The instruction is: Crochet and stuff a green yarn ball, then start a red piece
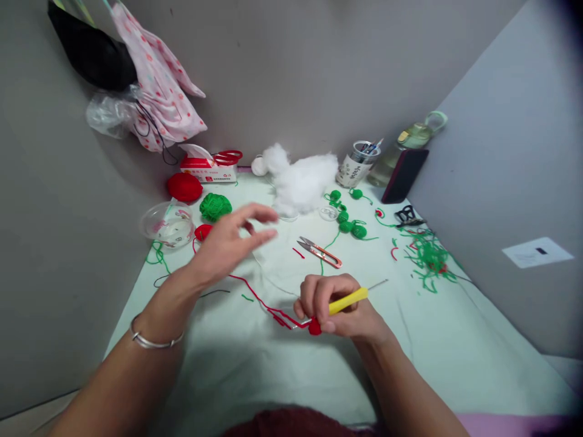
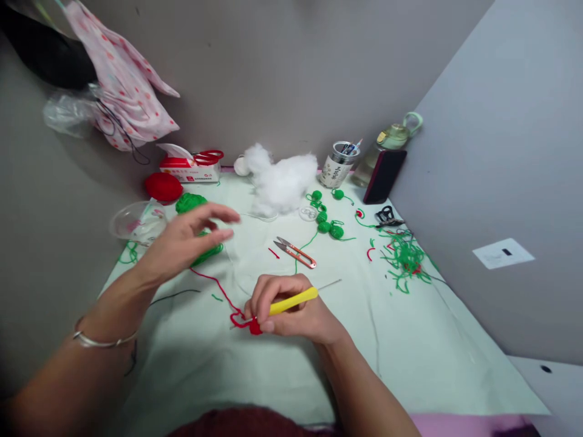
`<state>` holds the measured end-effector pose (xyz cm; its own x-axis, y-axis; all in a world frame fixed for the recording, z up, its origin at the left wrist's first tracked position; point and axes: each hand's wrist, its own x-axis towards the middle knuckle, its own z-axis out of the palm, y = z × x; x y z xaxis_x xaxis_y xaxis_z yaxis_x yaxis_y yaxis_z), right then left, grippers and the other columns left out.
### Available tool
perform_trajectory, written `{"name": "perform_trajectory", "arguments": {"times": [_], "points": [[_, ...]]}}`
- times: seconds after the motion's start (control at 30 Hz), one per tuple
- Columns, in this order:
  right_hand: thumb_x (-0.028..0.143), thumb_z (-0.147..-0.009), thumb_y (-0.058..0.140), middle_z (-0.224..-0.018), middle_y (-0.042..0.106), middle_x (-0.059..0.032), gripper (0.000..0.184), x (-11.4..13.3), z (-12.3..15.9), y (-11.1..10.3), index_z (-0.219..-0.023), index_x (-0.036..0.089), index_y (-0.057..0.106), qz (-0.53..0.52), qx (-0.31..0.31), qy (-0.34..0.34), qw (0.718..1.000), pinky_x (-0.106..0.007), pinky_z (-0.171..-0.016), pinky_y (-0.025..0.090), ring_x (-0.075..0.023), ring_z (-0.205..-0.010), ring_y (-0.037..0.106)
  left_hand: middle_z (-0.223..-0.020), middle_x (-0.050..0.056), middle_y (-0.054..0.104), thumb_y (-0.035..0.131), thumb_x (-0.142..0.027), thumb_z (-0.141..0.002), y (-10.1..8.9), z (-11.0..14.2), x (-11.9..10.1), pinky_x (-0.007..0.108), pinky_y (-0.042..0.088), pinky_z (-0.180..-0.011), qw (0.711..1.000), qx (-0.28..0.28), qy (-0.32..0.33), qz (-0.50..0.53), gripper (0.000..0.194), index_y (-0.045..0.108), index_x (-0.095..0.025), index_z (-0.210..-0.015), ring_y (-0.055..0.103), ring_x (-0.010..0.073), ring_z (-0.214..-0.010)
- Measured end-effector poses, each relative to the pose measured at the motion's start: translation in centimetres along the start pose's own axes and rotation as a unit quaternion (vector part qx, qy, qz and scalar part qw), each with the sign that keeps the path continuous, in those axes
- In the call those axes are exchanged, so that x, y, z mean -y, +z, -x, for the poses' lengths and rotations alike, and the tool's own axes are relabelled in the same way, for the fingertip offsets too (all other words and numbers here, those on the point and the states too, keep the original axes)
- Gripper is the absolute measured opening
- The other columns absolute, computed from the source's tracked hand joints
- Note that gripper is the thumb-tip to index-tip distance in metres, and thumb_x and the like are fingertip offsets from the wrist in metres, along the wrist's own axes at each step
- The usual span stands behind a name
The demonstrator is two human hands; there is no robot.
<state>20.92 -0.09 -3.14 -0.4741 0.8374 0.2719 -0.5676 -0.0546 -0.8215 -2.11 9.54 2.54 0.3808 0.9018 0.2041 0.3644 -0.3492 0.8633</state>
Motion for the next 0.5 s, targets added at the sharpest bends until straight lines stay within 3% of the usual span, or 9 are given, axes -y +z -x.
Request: {"name": "perform_trajectory", "arguments": {"times": [0.03, 0.1, 0.17, 0.23, 0.3, 0.4, 0.5], "points": [[0.02, -0.08, 0.087, -0.078, 0.065, -0.0026, 0.012, 0.0, -0.1, -0.1, -0.083, 0.017, 0.076, 0.009, -0.001, -0.004, 1.0, -0.034, -0.076, 0.054, -0.0138, -0.071, 0.061, -0.12, 0.005, 0.076, 0.065, -0.034, -0.095, 0.6, 0.7, -0.7, 0.036, 0.054, -0.094, 0.99, 0.127, -0.003, 0.068, 0.023, 0.073, -0.027, -0.115, 0.069, 0.0249, -0.112], [0.024, -0.079, 0.088, -0.076, 0.064, -0.0022, 0.014, 0.2, -0.2, -0.3, -0.081, 0.018, 0.075, 0.031, -0.004, -0.008, 0.999, -0.033, -0.075, 0.054, -0.0154, -0.072, 0.062, -0.117, 0.005, 0.078, 0.059, -0.037, -0.1, 1.6, 1.8, -1.5, 0.033, 0.055, -0.09, 0.942, 0.304, -0.007, 0.142, 0.026, 0.074, -0.028, -0.119, 0.071, 0.0233, -0.106], [0.025, -0.079, 0.088, -0.076, 0.065, -0.0027, 0.015, 0.2, -0.2, -0.5, -0.079, 0.019, 0.075, 0.042, -0.009, -0.003, 0.999, -0.032, -0.072, 0.053, -0.0169, -0.074, 0.064, -0.103, 0.004, 0.079, 0.058, -0.037, -0.101, 2.0, 2.1, -1.4, 0.03, 0.054, -0.081, 0.912, 0.381, -0.018, 0.152, 0.024, 0.078, -0.028, -0.11, 0.072, 0.0212, -0.092], [0.024, -0.079, 0.088, -0.077, 0.065, -0.0031, 0.014, 0.2, -0.2, -0.5, -0.079, 0.019, 0.074, 0.034, -0.015, 0.005, 0.999, -0.031, -0.069, 0.052, -0.0165, -0.072, 0.063, -0.087, 0.002, 0.076, 0.063, -0.037, -0.097, 1.7, 1.9, -0.6, 0.028, 0.051, -0.073, 0.927, 0.346, -0.038, 0.136, 0.021, 0.08, -0.025, -0.093, 0.067, 0.0189, -0.079], [0.022, -0.078, 0.088, -0.077, 0.065, -0.0032, 0.013, 0.1, -0.1, -0.5, -0.08, 0.018, 0.075, 0.024, -0.02, 0.012, 0.999, -0.031, -0.068, 0.051, -0.015, -0.069, 0.06, -0.079, 0.001, 0.071, 0.068, -0.036, -0.093, 0.8, 1.4, 0.4, 0.028, 0.049, -0.071, 0.964, 0.227, -0.051, 0.129, 0.02, 0.077, -0.024, -0.079, 0.063, 0.0178, -0.074], [0.02, -0.078, 0.088, -0.076, 0.063, -0.0023, 0.012, -0.2, -0.1, -0.5, -0.08, 0.018, 0.076, 0.012, -0.028, 0.014, 0.999, -0.031, -0.07, 0.052, -0.0138, -0.068, 0.058, -0.083, 0.002, 0.069, 0.071, -0.034, -0.089, -0.9, 0.6, 1.6, 0.029, 0.048, -0.078, 0.991, 0.053, -0.041, 0.119, 0.019, 0.076, -0.024, -0.075, 0.061, 0.0183, -0.079], [0.022, -0.077, 0.088, -0.075, 0.063, -0.0019, 0.013, -0.3, -0.2, -0.4, -0.079, 0.018, 0.076, 0.007, -0.037, 0.012, 0.999, -0.032, -0.072, 0.054, -0.014, -0.068, 0.058, -0.094, 0.003, 0.071, 0.072, -0.037, -0.088, -2.2, 0.1, 2.5, 0.03, 0.048, -0.083, 0.993, -0.019, -0.04, 0.109, 0.02, 0.075, -0.023, -0.074, 0.063, 0.0207, -0.09]]}}
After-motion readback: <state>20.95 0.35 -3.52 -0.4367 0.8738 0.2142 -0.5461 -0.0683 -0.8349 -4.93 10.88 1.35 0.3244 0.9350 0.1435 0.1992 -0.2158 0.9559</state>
